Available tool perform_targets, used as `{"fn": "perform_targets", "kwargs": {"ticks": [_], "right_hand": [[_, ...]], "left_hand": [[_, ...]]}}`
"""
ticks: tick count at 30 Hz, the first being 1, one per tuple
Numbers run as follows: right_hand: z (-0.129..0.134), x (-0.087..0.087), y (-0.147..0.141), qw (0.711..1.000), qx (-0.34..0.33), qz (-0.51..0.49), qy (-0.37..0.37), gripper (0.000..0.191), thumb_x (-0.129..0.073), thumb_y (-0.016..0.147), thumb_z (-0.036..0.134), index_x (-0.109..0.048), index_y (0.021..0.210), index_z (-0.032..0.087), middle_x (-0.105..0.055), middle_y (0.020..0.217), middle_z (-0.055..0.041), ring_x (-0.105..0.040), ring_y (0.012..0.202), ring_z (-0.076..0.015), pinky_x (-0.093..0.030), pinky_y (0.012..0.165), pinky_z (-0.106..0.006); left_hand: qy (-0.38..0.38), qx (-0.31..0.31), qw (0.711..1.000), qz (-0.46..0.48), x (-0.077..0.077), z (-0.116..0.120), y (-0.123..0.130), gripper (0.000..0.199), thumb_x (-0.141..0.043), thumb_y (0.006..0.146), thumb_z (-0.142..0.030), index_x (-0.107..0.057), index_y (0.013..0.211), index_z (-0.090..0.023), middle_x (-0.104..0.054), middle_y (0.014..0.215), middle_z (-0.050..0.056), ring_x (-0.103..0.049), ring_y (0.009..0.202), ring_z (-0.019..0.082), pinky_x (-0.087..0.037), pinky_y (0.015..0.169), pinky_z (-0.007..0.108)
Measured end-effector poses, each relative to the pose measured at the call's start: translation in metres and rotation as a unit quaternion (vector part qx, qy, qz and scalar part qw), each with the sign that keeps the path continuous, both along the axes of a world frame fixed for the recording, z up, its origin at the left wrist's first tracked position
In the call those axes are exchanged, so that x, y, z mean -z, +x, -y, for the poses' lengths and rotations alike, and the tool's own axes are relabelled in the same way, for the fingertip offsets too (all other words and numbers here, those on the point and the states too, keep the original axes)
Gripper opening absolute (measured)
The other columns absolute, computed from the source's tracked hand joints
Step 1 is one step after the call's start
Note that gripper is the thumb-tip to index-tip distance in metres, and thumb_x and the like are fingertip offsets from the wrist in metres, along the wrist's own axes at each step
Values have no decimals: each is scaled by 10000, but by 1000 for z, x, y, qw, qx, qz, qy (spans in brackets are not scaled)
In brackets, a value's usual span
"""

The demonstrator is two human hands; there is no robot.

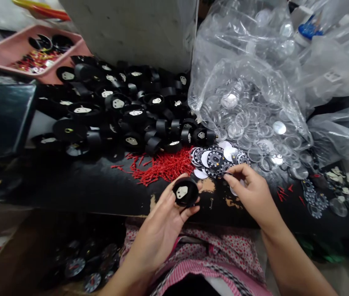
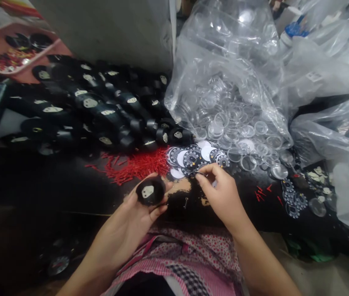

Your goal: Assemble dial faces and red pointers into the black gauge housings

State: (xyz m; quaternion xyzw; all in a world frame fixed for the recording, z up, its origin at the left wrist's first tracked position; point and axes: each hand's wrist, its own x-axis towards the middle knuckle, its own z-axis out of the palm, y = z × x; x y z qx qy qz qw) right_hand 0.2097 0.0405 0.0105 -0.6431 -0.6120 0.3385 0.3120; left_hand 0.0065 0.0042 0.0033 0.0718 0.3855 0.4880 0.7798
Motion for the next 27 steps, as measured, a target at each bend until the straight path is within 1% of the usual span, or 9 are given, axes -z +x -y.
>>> {"fn": "perform_targets", "kwargs": {"ticks": [3,5,7,10,14,16,22,24,27], "right_hand": [[1,-6,-11,978,-21,-179,-106,182,-632,862,318,-612,1015,222,-616,780,15,-558,568,-116,-445,512,-256],[1,-9,-16,973,-22,-202,-110,207,-635,859,297,-627,1052,223,-619,799,15,-563,581,-108,-439,511,-244],[2,-12,-21,984,-6,-162,-76,162,-641,863,288,-661,1010,221,-630,792,11,-588,647,-121,-464,573,-255],[5,-19,-29,994,3,-109,-20,105,-633,888,281,-683,965,230,-679,821,1,-630,747,-149,-498,677,-285],[8,-24,-45,995,-73,-51,41,101,-598,913,202,-671,971,240,-693,898,-5,-638,828,-161,-497,746,-301],[8,-24,-50,992,-106,-27,61,108,-590,915,172,-661,964,236,-669,911,-6,-622,853,-157,-484,768,-299],[4,-23,-48,996,-92,-9,14,29,-596,917,210,-615,908,231,-630,843,11,-598,789,-146,-464,712,-286],[4,-22,-46,996,-89,0,-12,5,-601,907,227,-598,904,229,-623,826,9,-586,756,-146,-459,681,-285],[7,-19,-44,995,-85,-9,-59,83,-629,877,267,-574,923,226,-614,831,0,-567,699,-143,-454,624,-283]], "left_hand": [[-13,-4,1000,6,0,-3,2,357,-585,930,-411,-654,1214,-207,-732,1174,114,-715,935,197,-589,785,293],[-5,-27,999,-28,1,-5,3,341,-578,938,-395,-662,1198,-193,-725,1189,110,-705,1002,209,-579,816,290],[9,-29,998,-56,2,-6,4,318,-577,942,-373,-675,1187,-194,-730,1185,99,-698,1038,216,-569,863,301],[21,5,998,-64,4,-4,7,289,-581,943,-341,-691,1193,-247,-719,1226,57,-678,1097,218,-558,921,323],[47,22,995,-86,8,3,11,303,-609,928,-355,-685,1221,-335,-649,1354,-5,-558,1291,248,-542,977,332],[61,37,991,-109,11,5,10,315,-624,918,-373,-682,1227,-358,-616,1398,-19,-514,1337,255,-527,1002,329],[85,70,986,-127,15,7,5,351,-634,912,-377,-654,1262,-383,-584,1434,-15,-496,1352,248,-501,1032,328],[85,78,986,-124,15,7,5,362,-658,895,-363,-661,1257,-359,-605,1410,1,-525,1324,246,-495,1038,335],[81,67,986,-131,16,7,7,345,-698,862,-320,-687,1206,-307,-655,1336,24,-593,1243,238,-487,1045,352]]}}
